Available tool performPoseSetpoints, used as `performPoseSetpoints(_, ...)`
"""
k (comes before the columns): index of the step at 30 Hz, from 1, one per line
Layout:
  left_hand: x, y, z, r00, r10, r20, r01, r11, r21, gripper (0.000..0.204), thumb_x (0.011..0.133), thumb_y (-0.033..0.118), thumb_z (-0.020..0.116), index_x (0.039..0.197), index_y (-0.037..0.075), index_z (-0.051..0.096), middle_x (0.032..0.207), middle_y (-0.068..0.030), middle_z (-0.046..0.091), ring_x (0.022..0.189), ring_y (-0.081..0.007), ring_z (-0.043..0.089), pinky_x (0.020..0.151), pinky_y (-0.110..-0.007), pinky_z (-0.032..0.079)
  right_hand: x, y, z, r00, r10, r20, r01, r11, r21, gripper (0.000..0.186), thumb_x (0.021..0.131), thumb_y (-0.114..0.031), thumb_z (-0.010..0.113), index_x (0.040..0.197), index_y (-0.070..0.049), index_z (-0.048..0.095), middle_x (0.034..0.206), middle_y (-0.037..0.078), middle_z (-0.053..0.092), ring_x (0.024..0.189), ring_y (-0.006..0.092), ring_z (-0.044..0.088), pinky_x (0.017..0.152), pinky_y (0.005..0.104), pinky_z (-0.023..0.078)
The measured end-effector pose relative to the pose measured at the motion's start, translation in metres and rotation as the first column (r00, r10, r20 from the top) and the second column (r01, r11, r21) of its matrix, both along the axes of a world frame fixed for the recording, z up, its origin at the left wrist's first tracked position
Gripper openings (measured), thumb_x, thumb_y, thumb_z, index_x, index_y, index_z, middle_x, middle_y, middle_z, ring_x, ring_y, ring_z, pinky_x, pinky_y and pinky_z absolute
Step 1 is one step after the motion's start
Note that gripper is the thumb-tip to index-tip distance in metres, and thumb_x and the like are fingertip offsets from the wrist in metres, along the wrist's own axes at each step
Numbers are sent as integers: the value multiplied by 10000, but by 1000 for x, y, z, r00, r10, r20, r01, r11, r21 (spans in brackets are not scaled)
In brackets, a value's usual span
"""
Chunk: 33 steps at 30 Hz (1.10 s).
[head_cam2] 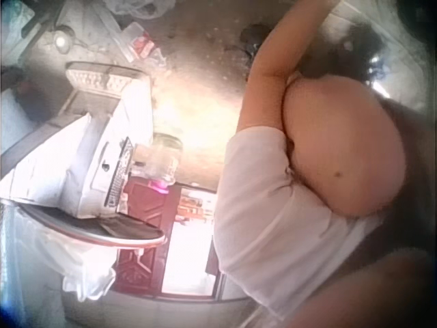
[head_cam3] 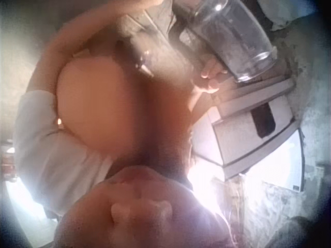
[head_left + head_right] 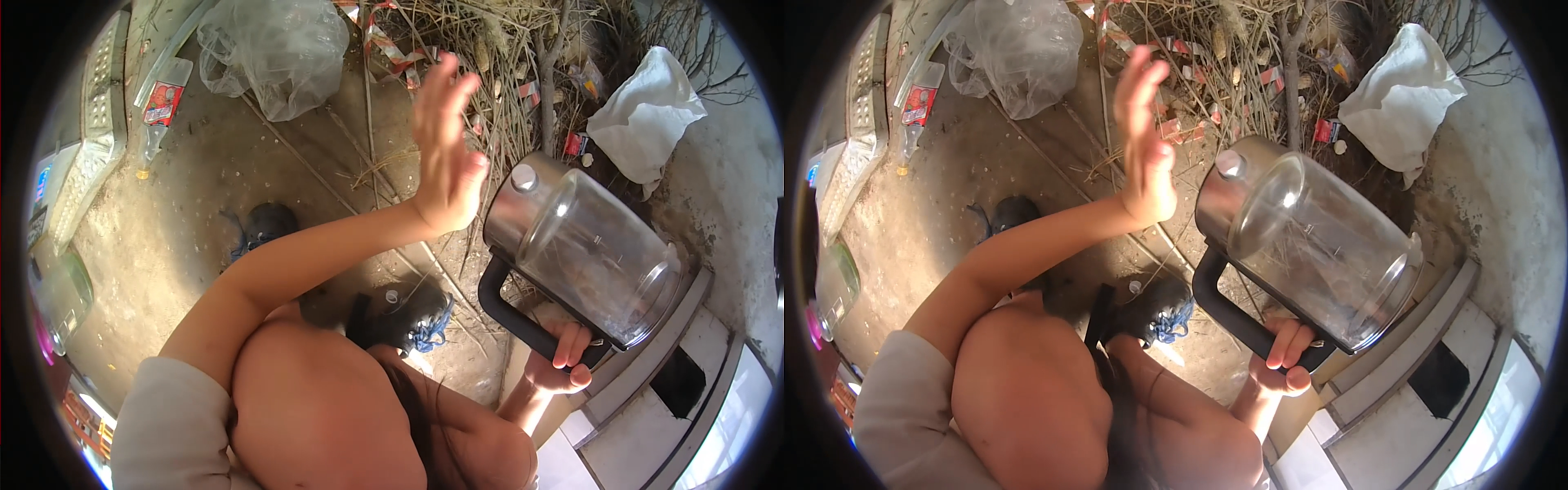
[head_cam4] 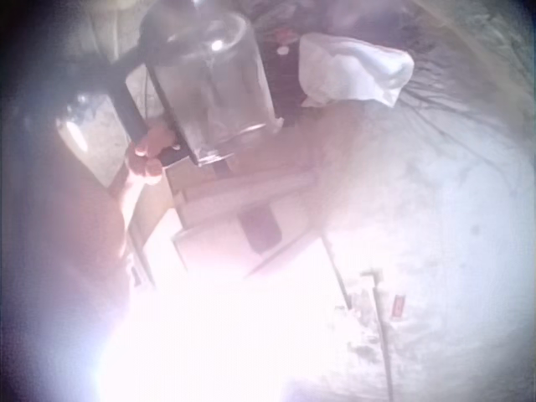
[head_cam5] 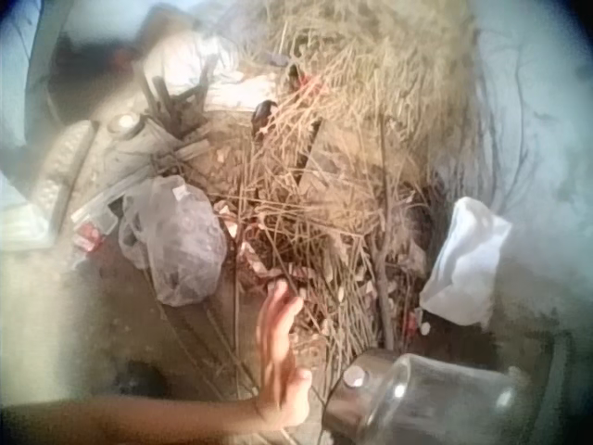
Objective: The person uses a small tool to scrape the electrical connector on the underside of an electric kettle, then carries the kettle to a kitchen counter to dip a cloth into a bowl of water and wipe it.
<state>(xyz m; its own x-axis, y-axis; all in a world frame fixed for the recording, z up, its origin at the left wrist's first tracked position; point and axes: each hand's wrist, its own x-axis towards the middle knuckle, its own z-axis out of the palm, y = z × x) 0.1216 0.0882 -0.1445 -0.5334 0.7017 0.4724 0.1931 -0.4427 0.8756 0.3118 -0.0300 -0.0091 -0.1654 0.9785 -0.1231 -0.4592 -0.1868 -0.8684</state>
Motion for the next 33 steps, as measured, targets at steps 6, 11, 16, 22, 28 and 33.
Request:
performPoseSetpoints(6, 28, -9, -11, 943, -156, -294, 141, 987, -71, 560, 853, 462, 363, 1254, 72, 356, 1393, -154, 213, 1305, -333, 180, 1032, -561, 60, 8, -1, -22, 997, -14, 78, 10, 998, 56, 235, 668, -170, 669, 610, -140, 443, 555, -27, 443, 582, 92, 458, 740, 266, 423)
performPoseSetpoints(11, -23, -34, -8, 902, -184, 391, 283, 935, -215, 479, 894, 416, 390, 1223, 67, 388, 1292, -116, 320, 1186, -221, 307, 975, -373, 265, 21, 3, -11, 797, -294, -527, 162, 946, -282, 284, 657, -151, 678, 555, -184, 414, 538, -90, 482, 513, 37, 355, 657, 215, 339)
performPoseSetpoints(16, -23, -49, -12, -112, -49, 992, 981, 154, 118, 657, 878, 593, 314, 1302, 97, 389, 1266, -83, 492, 1081, -199, 492, 870, -335, 356, 34, -6, -39, 768, -74, -636, -99, 968, -232, 278, 729, -248, 713, 545, -175, 519, 729, -44, 587, 859, 152, 469, 900, 429, 358)
performPoseSetpoints(22, -34, -66, 52, -268, -279, 922, 931, 172, 323, 601, 904, 385, 342, 1398, 70, 208, 1386, -90, 357, 1242, -219, 377, 1038, -414, 263, 14, -3, -52, 704, -38, -709, -141, 971, -193, 304, 739, -276, 717, 535, -181, 512, 744, -74, 599, 884, 127, 454, 856, 397, 361)
performPoseSetpoints(28, -50, -66, 90, 176, -804, 568, 984, 158, -81, 920, 719, 78, 562, 1424, 36, -28, 1473, -97, 123, 1359, -184, 107, 1084, -373, 103, -3, 2, -71, 637, -105, -764, -154, 954, -259, 309, 740, -270, 717, 539, -180, 501, 717, -78, 580, 826, 116, 440, 804, 375, 365)
performPoseSetpoints(33, -49, -69, 93, 292, -889, 353, 956, 285, -73, 928, 714, 113, 591, 1407, -25, -10, 1468, -159, 116, 1365, -238, 100, 1086, -356, 110, -8, -1, -77, 612, -135, -779, -153, 947, -283, 312, 740, -265, 717, 542, -179, 492, 695, -82, 564, 778, 107, 427, 761, 357, 368)
